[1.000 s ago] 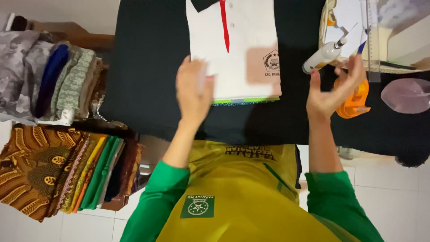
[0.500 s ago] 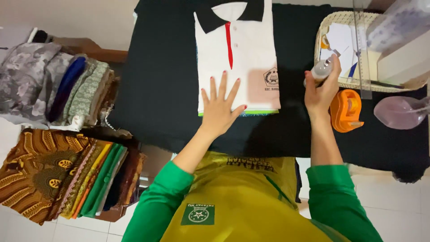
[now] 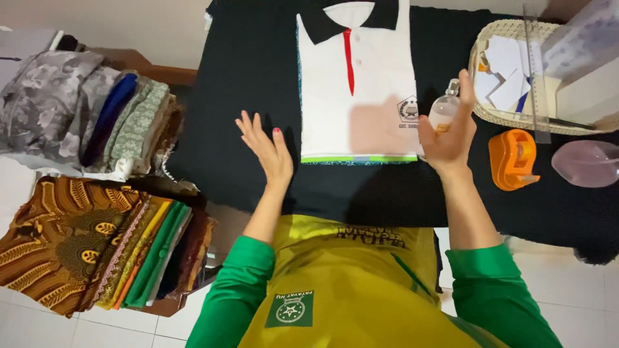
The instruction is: Picking up folded clothes from a stack, placing them on a workspace, and spraying them with fabric perfume or freshener.
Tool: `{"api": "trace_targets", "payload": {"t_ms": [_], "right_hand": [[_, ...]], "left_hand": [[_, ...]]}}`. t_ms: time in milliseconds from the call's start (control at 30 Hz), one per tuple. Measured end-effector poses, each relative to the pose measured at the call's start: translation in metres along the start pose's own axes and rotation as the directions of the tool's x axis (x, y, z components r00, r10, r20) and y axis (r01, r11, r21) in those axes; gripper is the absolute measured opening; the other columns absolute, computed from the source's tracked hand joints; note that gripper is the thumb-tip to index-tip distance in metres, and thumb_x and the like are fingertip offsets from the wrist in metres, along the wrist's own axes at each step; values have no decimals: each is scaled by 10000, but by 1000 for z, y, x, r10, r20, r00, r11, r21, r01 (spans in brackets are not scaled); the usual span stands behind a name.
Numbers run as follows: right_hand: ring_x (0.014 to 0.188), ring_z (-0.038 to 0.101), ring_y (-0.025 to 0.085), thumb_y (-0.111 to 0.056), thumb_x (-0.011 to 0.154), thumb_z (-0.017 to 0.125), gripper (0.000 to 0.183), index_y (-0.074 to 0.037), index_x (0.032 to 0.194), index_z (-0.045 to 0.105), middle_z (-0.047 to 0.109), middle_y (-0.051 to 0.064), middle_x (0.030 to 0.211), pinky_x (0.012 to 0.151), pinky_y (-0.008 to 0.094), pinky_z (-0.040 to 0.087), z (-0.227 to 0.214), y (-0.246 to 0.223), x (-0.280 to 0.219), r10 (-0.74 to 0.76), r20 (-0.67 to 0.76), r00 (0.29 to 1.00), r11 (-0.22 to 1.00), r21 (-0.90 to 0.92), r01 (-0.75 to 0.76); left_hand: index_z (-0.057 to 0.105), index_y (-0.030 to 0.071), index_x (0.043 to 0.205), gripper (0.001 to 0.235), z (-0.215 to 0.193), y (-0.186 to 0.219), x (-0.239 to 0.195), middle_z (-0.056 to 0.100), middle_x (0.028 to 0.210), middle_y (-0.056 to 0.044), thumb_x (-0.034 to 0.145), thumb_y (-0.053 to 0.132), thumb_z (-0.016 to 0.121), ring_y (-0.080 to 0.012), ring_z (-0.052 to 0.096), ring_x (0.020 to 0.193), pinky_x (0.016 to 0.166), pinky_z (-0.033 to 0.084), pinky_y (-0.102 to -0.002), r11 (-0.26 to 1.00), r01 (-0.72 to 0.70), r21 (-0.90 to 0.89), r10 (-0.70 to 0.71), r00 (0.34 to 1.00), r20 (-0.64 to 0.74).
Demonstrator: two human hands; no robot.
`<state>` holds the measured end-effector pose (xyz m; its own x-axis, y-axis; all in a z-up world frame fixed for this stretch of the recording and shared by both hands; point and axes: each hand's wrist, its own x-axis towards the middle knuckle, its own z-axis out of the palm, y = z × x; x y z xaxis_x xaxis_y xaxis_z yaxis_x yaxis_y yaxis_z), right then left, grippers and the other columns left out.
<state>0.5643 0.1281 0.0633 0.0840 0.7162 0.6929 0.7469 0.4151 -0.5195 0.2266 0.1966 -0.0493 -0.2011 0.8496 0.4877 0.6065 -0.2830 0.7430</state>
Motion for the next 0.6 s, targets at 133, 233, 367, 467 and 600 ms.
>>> {"api": "trace_targets", "payload": {"t_ms": [133, 233, 367, 467, 600], "right_hand": [[1280, 578, 446, 104, 799, 719, 848, -5, 1533, 307, 501, 280, 1449, 1082, 448, 481, 7, -30, 26, -176, -3, 984, 973, -155, 173], [1137, 678, 294, 86, 913, 722, 689, -22, 1517, 411, 635, 206, 1380, 1045, 380, 547, 22, -11, 25, 75, 64, 995, 996, -50, -72], [938, 705, 244, 66, 1002, 732, 628, -53, 1540, 430, 677, 155, 1112, 840, 307, 574, 38, -16, 43, 27, 19, 999, 1000, 7, -28], [960, 742, 267, 71, 1020, 720, 600, -54, 1526, 424, 694, 170, 1133, 829, 304, 597, 46, -31, 51, -60, 35, 998, 997, 48, 59], [1055, 750, 322, 55, 905, 680, 666, -46, 1512, 427, 678, 219, 1260, 913, 377, 592, 43, -50, 50, -69, 182, 981, 995, 78, 55]], "left_hand": [[338, -33, 1564, 564, -3, 2, -2, 152, 1723, -228, 1126, 311, 429, -451, 37, 1619, 1291, 40, -636, 1000, 7, -3, -7, 1000, 27], [336, -30, 1570, 558, 1, -5, -3, 163, 1726, -218, 1125, 293, 434, -444, 50, 1627, 1304, 47, -629, 1000, 7, -26, -7, 1000, -8], [321, -33, 1571, 549, -1, -3, -4, 159, 1727, -222, 1127, 267, 439, -444, 52, 1626, 1303, 58, -627, 999, 19, -40, -21, 999, -37], [319, -34, 1572, 548, -1, -4, -5, 165, 1727, -220, 1126, 260, 441, -440, 55, 1629, 1305, 63, -625, 998, 31, -56, -33, 998, -44], [323, -35, 1570, 548, -1, -2, -5, 177, 1723, -218, 1121, 253, 446, -441, 61, 1627, 1304, 62, -624, 997, 36, -62, -40, 998, -54]]}}
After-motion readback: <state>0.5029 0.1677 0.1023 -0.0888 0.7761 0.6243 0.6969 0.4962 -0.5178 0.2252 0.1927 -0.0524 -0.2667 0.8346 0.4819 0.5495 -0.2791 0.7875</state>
